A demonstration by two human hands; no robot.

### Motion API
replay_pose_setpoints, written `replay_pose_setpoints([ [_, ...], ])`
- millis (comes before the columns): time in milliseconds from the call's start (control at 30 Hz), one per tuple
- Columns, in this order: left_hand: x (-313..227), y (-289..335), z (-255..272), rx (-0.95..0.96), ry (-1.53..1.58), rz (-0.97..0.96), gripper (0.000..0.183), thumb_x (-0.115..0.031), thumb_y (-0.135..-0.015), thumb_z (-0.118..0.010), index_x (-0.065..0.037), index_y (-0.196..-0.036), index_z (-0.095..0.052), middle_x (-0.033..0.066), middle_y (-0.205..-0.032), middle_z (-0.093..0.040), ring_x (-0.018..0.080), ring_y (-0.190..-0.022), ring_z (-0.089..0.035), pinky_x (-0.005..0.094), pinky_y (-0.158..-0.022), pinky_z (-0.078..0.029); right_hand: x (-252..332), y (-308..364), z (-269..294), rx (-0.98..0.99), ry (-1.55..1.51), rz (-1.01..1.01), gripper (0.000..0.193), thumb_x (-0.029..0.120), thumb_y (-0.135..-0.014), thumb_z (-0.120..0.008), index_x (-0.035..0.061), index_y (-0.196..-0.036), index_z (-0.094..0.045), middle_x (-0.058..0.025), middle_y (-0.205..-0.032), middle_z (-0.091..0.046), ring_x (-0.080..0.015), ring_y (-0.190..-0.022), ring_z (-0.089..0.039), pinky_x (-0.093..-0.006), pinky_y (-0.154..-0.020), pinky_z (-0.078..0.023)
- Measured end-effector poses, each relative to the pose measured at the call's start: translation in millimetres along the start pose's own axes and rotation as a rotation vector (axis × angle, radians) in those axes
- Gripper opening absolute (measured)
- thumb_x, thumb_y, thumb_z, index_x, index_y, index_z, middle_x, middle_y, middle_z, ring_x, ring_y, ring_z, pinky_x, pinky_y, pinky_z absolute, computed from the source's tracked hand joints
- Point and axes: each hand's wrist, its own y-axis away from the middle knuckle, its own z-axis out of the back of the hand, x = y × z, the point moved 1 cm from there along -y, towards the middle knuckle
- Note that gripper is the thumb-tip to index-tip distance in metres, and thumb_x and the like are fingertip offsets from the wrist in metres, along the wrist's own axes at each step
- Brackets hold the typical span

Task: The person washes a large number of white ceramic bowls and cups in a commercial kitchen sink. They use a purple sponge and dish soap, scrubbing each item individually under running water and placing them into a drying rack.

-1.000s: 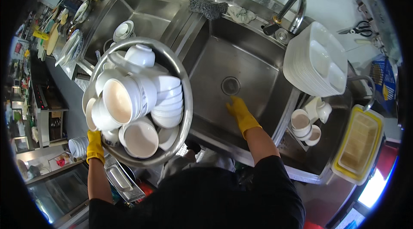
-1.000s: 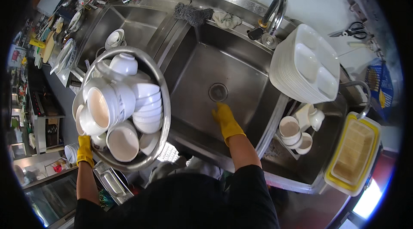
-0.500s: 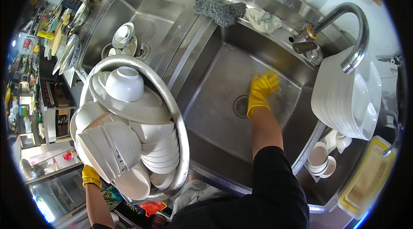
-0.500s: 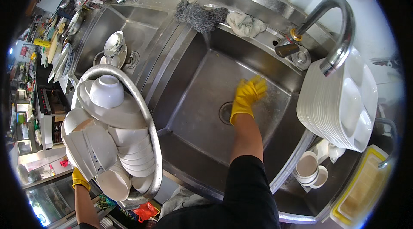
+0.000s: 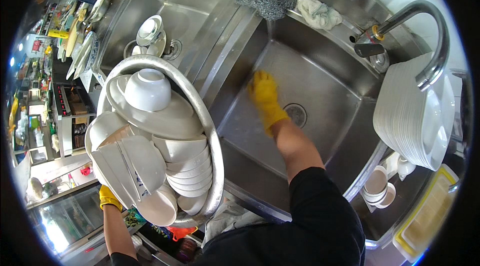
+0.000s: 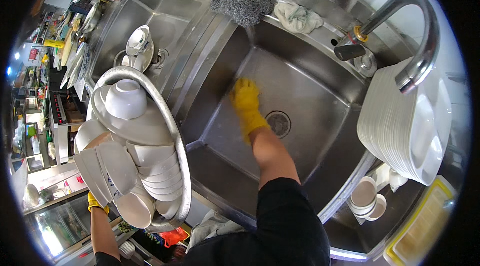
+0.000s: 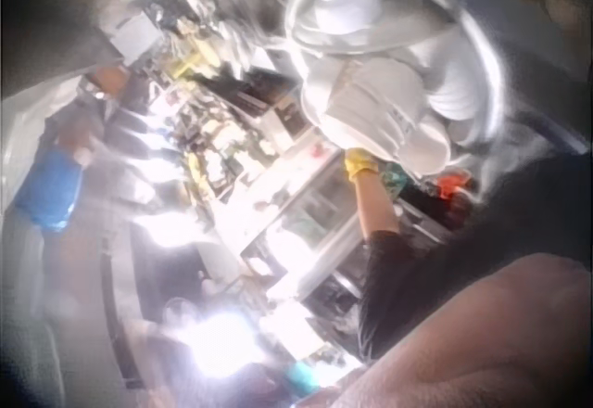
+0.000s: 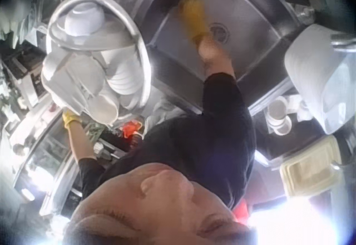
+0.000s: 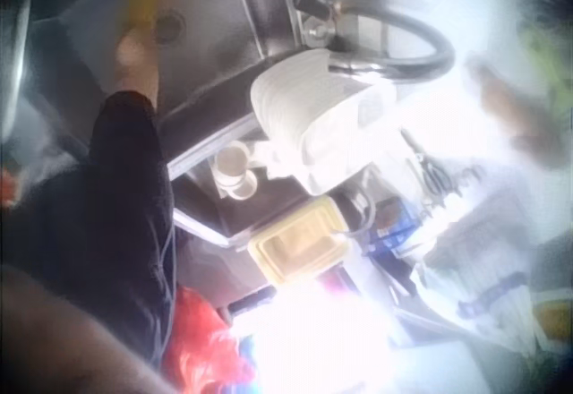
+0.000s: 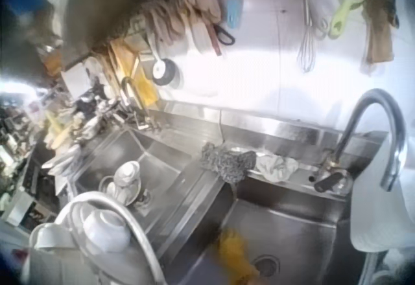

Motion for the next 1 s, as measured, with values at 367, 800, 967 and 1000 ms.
replay_pose_setpoints([
  [367,-4,-31,-10,-0.039,-0.758,-0.365,0.030,-0.031,-0.101,-0.054,-0.013,-0.114,-0.073,0.0072,-0.111,-0.074,0.0307,-0.105,-0.069,0.0407,-0.089,-0.056,33,171,49,0.541,-0.025,0.758,0.032,0.021,-0.084,-0.062,0.0075,-0.113,-0.070,-0.0122,-0.117,-0.066,-0.0341,-0.117,-0.059,-0.0557,-0.114,-0.036],
  [800,-74,0,15,0.016,0.663,0.058,0.041,-0.037,-0.107,-0.045,-0.010,-0.132,-0.062,0.0088,-0.106,-0.070,0.0230,-0.091,-0.065,0.0339,-0.076,-0.051,-81,160,150,0.448,0.359,-0.240,0.032,0.015,-0.091,-0.062,0.0085,-0.121,-0.067,-0.0122,-0.129,-0.063,-0.0368,-0.108,-0.066,-0.0502,-0.093,-0.052],
  [967,-74,-1,22,0.052,0.577,0.088,0.046,-0.043,-0.108,-0.042,-0.011,-0.137,-0.059,0.0069,-0.102,-0.069,0.0218,-0.082,-0.062,0.0341,-0.071,-0.049,-79,144,108,0.651,0.423,-0.291,0.033,0.023,-0.092,-0.065,0.0135,-0.123,-0.071,-0.0097,-0.127,-0.068,-0.0339,-0.113,-0.067,-0.0484,-0.094,-0.053],
  [1000,-69,-4,16,0.042,0.600,0.112,0.045,-0.041,-0.108,-0.043,-0.010,-0.135,-0.060,0.0087,-0.103,-0.070,0.0238,-0.084,-0.064,0.0352,-0.072,-0.049,-74,132,103,0.743,0.458,-0.275,0.033,0.024,-0.092,-0.066,0.0144,-0.123,-0.071,-0.0091,-0.127,-0.069,-0.0329,-0.114,-0.067,-0.0481,-0.094,-0.053],
])
